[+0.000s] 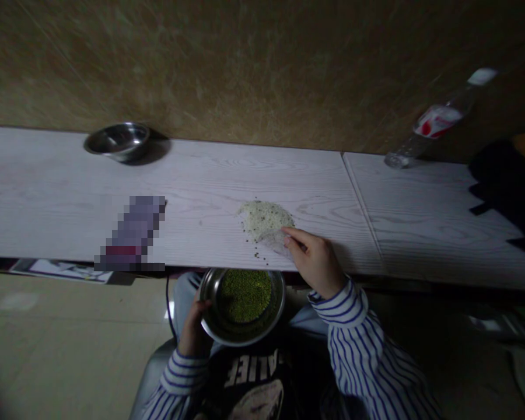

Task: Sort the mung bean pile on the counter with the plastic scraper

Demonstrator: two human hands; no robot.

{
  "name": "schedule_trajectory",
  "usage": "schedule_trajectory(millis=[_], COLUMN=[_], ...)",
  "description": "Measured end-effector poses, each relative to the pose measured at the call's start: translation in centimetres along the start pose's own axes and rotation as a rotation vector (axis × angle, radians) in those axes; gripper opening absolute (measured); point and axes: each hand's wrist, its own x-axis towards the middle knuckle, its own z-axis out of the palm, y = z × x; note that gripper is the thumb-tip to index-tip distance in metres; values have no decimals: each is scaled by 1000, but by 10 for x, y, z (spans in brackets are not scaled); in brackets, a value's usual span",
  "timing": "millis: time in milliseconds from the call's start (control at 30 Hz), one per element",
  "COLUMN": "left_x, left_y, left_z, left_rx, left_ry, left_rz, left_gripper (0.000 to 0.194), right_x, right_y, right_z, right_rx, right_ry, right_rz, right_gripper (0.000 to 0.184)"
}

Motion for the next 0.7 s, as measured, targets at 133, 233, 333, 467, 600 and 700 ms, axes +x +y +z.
schedule_trajectory(millis=[133,233,333,467,600,700], left_x=[1,1,0,-1,-1,0], left_y=[-2,-2,-1,1,4,4], left_z=[-3,-3,-1,2,5,6], left_rx=[-21,-12,-9,-3,8,23], left_ry=[-34,-26,-15,-35,-35,-22], left_rz=[-4,4,-11,-21,-15,-8], left_gripper=[55,55,56,57,55,54], right_x=[0,-1,-1,-1,-4,-5], right_y=[0,1,2,1,3,5], right_z=[0,1,3,3,-5,-9], right_rx=[6,2,17,5,-50,-54], right_ry=[-24,-24,-10,16,53,76], right_rz=[-12,-2,11,16,34,45], right_gripper=[31,31,31,31,30,30])
